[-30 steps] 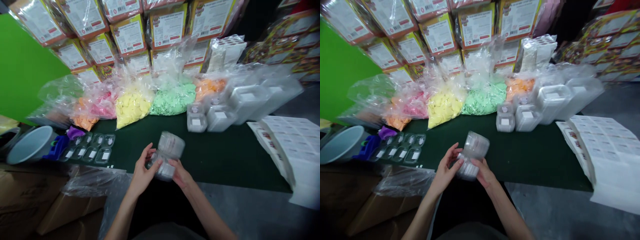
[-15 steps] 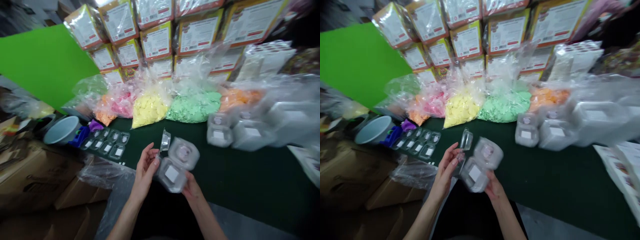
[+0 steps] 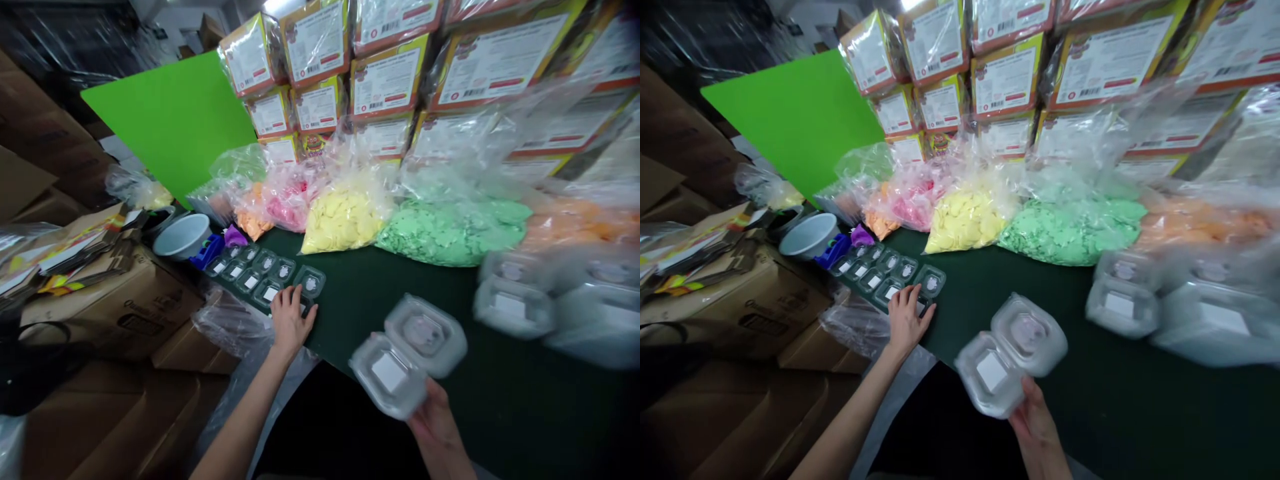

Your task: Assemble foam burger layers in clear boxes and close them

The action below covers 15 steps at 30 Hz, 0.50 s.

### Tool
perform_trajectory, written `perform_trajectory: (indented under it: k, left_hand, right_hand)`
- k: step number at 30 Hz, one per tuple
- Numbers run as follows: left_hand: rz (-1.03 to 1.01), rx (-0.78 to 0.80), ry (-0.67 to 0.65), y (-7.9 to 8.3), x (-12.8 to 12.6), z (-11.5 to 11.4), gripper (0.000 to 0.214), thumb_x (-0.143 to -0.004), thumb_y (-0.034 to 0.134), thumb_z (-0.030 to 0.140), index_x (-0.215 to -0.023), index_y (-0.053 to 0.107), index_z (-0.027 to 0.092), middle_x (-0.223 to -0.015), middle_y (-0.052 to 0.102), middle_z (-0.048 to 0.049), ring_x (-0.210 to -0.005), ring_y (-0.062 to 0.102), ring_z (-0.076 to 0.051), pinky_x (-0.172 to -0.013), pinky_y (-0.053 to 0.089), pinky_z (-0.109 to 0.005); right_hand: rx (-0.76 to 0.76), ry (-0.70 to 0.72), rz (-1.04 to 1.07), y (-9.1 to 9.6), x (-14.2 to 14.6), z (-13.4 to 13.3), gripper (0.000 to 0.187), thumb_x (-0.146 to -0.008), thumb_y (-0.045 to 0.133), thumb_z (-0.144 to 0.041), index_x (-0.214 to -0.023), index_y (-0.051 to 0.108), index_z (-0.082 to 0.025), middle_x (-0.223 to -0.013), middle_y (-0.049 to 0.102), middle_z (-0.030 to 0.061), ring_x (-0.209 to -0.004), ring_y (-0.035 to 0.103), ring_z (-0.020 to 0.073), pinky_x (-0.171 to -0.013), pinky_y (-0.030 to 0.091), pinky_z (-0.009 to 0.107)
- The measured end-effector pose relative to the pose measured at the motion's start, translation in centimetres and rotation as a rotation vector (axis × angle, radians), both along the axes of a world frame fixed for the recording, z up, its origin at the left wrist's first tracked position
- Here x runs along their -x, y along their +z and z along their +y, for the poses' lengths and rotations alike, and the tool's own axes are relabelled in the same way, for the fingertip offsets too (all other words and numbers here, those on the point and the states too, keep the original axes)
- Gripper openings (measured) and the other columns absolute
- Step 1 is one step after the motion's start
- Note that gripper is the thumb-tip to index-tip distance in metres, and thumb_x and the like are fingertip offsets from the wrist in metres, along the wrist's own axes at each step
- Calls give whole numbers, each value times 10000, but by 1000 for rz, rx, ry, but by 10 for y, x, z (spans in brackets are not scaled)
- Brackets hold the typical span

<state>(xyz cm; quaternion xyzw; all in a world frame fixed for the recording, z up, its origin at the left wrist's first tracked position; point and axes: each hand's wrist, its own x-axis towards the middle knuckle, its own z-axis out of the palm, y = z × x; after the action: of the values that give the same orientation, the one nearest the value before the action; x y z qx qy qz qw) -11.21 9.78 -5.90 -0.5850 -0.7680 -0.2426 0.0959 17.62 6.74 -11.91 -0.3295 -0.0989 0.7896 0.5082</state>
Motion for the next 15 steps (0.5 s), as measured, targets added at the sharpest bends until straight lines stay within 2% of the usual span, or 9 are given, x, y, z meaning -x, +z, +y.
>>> perform_trajectory:
  k: [2,5,7,9,10,12,15]
  left_hand:
    - [-14,-5,14,8,0,3,535,-877,701,448,-1325,612,169,-1296,616,-163,-1297,463,-394,-1076,372,-589]
    - [-191,-40,-49,37,-18,-6,507,-898,681,464,-1325,607,199,-1354,589,-152,-1353,445,-373,-1124,335,-590]
    - [-417,18,-238,63,-41,-21,540,-928,646,455,-1411,533,242,-1402,563,-126,-1332,497,-309,-1114,398,-518]
    - [-596,184,-469,85,-66,-37,740,-869,717,471,-1517,405,295,-1478,512,-108,-1352,500,-290,-1107,437,-478]
    - [-636,246,-527,93,-77,-44,840,-823,765,473,-1543,361,316,-1509,486,-101,-1372,486,-296,-1119,434,-480]
    - [-668,318,-562,102,-94,-53,950,-766,818,456,-1564,316,339,-1532,464,-95,-1377,484,-309,-1124,435,-493]
    - [-708,354,-547,102,-106,-56,907,-802,788,405,-1567,304,347,-1466,531,-94,-1308,548,-300,-1075,478,-492]
  right_hand:
    - [40,-31,-46,-2,7,-1,389,-587,915,-497,-870,774,-270,-822,807,40,-835,774,314,-930,611,494]
    - [66,-29,-78,2,15,-3,395,-567,932,-438,-878,752,-275,-863,803,23,-827,765,283,-861,641,453]
    - [68,-51,-93,11,19,-4,452,-573,932,-387,-967,737,-280,-930,798,18,-884,754,266,-855,638,417]
    - [73,-78,-104,24,23,-5,546,-563,938,-356,-1057,716,-282,-1006,789,18,-938,741,258,-896,616,413]
    - [74,-85,-107,31,25,-6,585,-551,944,-348,-1082,706,-284,-1034,785,18,-962,735,263,-925,601,430]
    - [42,-84,-101,45,28,-8,624,-559,944,-349,-1126,691,-285,-1096,773,27,-1040,717,284,-1005,552,478]
    - [-62,-58,-48,60,31,-13,673,-603,928,-404,-1209,664,-278,-1217,739,60,-1177,666,320,-1102,465,531]
